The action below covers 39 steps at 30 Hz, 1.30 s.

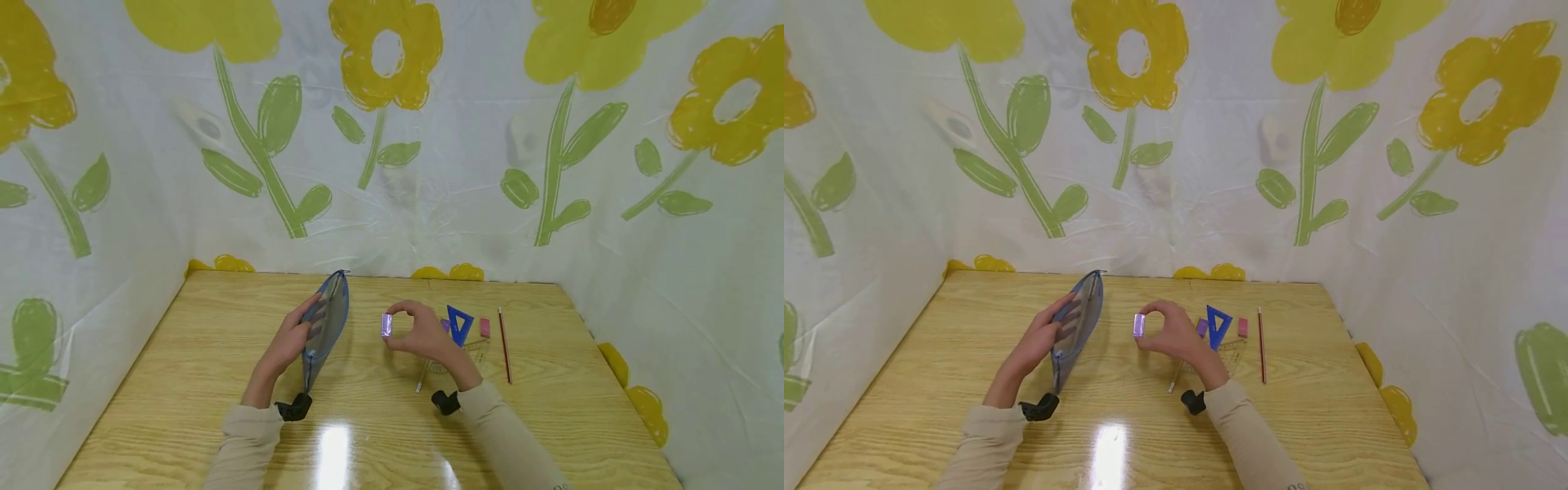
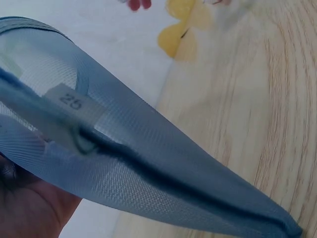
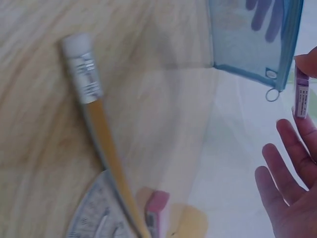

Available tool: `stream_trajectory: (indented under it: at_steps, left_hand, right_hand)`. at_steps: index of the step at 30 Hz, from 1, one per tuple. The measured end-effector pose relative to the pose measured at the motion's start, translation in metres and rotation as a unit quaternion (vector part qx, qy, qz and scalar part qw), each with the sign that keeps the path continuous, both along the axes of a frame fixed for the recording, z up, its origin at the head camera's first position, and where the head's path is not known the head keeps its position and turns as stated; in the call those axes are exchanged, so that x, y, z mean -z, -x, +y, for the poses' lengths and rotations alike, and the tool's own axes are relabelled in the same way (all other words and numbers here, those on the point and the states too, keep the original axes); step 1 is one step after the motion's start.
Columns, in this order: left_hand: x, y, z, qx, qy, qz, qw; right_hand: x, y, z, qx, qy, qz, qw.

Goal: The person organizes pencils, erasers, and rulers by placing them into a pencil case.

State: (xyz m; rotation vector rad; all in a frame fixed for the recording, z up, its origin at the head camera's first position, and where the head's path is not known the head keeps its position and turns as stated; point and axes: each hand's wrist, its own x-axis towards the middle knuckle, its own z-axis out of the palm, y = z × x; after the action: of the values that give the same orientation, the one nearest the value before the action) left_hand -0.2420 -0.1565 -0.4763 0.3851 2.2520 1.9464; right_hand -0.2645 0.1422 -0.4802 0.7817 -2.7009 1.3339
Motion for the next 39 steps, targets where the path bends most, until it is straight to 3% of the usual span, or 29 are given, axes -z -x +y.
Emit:
stream_trajectory:
  at_steps: [13, 25, 39]
  left_hand:
    - [0.0, -0.003, 0.01, -0.039, 0.018, -0.001, 0.9991]
    - [0.0, -0.003, 0.014, -0.025, 0.006, -0.004, 0.9997]
    - [0.0, -0.005, 0.021, -0.028, -0.005, -0.008, 0.9996]
  right_hand:
    - [-0.02, 0.007, -0.022, 0.001, -0.011, 0.039, 0.9992]
    - [-0.029, 0.023, -0.041, -0.026, -0.035, 0.052, 0.9977]
    - [-0.036, 0.028, -0.052, -0.046, -0.081, 0.021, 0.9954]
